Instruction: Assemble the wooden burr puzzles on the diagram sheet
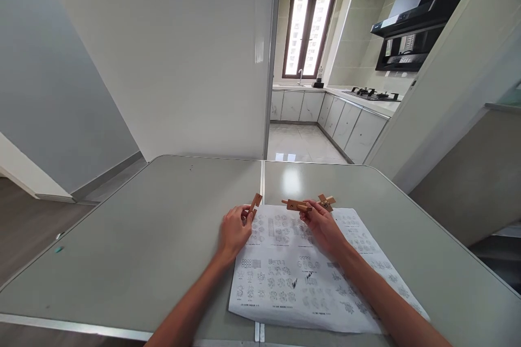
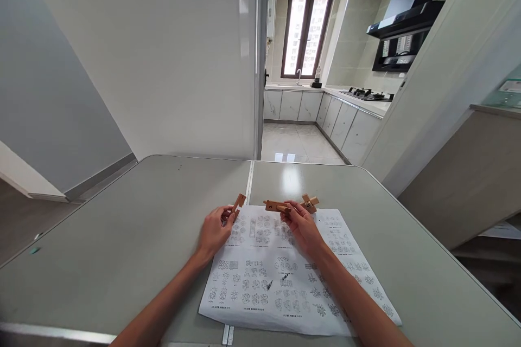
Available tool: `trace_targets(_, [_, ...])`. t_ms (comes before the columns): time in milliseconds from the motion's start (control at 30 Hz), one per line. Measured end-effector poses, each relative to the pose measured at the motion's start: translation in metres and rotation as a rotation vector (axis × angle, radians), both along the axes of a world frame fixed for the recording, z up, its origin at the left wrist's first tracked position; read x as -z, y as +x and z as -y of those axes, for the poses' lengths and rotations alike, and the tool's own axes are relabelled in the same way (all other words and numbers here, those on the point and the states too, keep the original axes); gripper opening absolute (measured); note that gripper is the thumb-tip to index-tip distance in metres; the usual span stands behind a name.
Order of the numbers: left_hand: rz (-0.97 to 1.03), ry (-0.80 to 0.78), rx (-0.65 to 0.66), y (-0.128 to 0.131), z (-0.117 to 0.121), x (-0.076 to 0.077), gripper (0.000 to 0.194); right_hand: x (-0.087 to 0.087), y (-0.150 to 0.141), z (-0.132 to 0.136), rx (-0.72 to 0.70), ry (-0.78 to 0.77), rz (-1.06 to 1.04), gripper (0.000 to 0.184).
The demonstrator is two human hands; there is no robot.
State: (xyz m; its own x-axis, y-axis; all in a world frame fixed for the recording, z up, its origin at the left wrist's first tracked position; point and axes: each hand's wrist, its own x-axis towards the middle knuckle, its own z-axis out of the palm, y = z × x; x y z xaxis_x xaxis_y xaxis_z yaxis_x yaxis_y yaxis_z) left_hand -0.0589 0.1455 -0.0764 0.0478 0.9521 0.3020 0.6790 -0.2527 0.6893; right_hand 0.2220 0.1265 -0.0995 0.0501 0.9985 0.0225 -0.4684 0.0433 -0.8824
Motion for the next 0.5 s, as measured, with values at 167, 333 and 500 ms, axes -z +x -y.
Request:
trace_targets(167, [-0.081, -0.018, -0.044, -0.0027, -0.0013, -0.0017, 0.022, 0.0037, 0.0005, -0.0022, -0.032, 0.015, 0.057, 0.027])
trace_targets(333, [-0.138, -0.018, -0.032, -0.0039, 0.0007, -0.004, 0.023, 0.0012, -0.0011, -0.0008, -0.059, 0.013, 0.064, 0.028])
trace_targets(500, [-0.16, -0.029, -0.036, -0.0023, 0.0032, -0.0076, 0.025, -0.005, -0.0033, 0.0021, -0.064, 0.002, 0.056, 0.029])
